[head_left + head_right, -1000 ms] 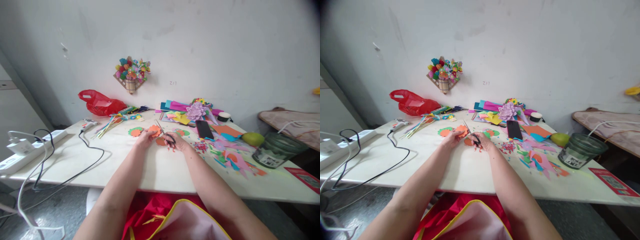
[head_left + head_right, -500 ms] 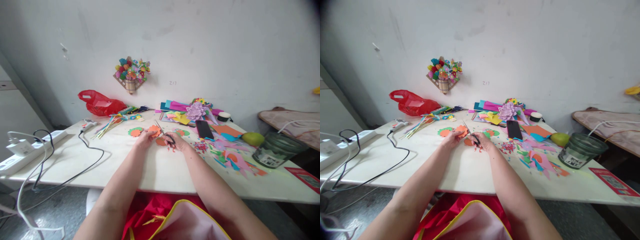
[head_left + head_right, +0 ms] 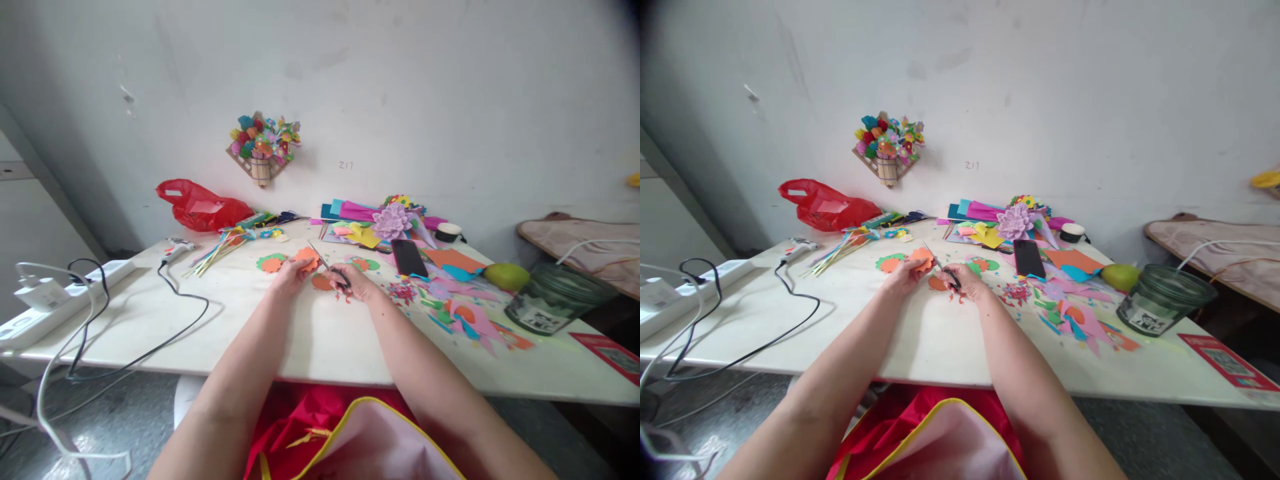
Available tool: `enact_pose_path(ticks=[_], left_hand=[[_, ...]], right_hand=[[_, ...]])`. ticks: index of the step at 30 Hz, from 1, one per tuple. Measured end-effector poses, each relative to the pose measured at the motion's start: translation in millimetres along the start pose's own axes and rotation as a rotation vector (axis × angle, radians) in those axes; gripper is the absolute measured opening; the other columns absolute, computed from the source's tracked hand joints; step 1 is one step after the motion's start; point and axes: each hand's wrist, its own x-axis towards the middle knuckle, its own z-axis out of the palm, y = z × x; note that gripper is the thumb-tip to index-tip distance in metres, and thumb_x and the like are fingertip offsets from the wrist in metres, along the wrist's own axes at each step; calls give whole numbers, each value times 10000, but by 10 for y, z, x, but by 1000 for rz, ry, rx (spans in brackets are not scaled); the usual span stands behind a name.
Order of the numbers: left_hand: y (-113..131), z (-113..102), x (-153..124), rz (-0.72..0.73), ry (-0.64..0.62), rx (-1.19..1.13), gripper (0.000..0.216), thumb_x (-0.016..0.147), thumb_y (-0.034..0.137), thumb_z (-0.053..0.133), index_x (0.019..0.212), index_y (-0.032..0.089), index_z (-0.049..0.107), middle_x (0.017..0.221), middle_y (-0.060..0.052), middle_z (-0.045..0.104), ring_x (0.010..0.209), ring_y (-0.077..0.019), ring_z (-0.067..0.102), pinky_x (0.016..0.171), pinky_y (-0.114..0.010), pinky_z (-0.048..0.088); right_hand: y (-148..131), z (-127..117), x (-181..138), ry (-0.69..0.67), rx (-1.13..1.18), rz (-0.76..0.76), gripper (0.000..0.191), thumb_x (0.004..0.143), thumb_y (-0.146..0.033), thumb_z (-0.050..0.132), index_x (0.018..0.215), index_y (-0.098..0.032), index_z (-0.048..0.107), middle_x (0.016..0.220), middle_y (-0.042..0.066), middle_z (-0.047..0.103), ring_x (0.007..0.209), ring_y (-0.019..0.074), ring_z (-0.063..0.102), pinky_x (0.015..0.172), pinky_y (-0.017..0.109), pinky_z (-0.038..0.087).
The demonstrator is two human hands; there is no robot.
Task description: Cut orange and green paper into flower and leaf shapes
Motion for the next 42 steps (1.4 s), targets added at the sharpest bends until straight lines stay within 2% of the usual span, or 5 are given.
enact_pose_path(ticks=[9, 14, 18, 26, 42], left_hand=[[24, 42, -8, 39, 48, -23, 150, 738, -22, 674, 762, 118, 722, 781, -82, 772, 716, -172, 748, 763, -276, 626], [16, 24, 1, 30, 57, -24, 155, 701, -19, 712, 755, 125, 713, 764, -88, 767, 817, -229, 771, 902, -375, 626], [1, 17, 13, 28, 51, -29, 164, 683, -22, 726, 754, 125, 713, 768, -97, 770, 853, -248, 776, 959, -411, 615], [-11, 24, 18, 53, 64, -23, 154, 690, -17, 717, 718, 134, 721, 717, -70, 766, 737, -205, 763, 823, -332, 643], [-27, 119, 9, 26, 137, -37, 119, 765, 28, 742, 748, 144, 718, 731, -59, 771, 688, -167, 756, 713, -247, 610]], right_hand=[[2, -9, -30, -38, -14, 70, 224, 839, -339, 734, 788, -169, 598, 542, -57, 595, 329, 56, 486, 258, 144, 270], [44, -36, -4, -43, -14, 22, 281, 826, -388, 744, 765, -160, 593, 574, -34, 640, 339, 55, 509, 279, 143, 312], [126, -85, 49, -77, -24, -17, 341, 815, -477, 745, 831, -160, 622, 612, -20, 679, 336, 68, 513, 268, 164, 319], [188, -101, 87, -90, -40, -42, 362, 857, -524, 704, 841, -170, 632, 616, -16, 676, 338, 76, 506, 254, 177, 301], [72, 35, 26, -10, -2, -15, 308, 878, -462, 693, 852, -163, 621, 604, -24, 662, 359, 62, 499, 305, 157, 329]])
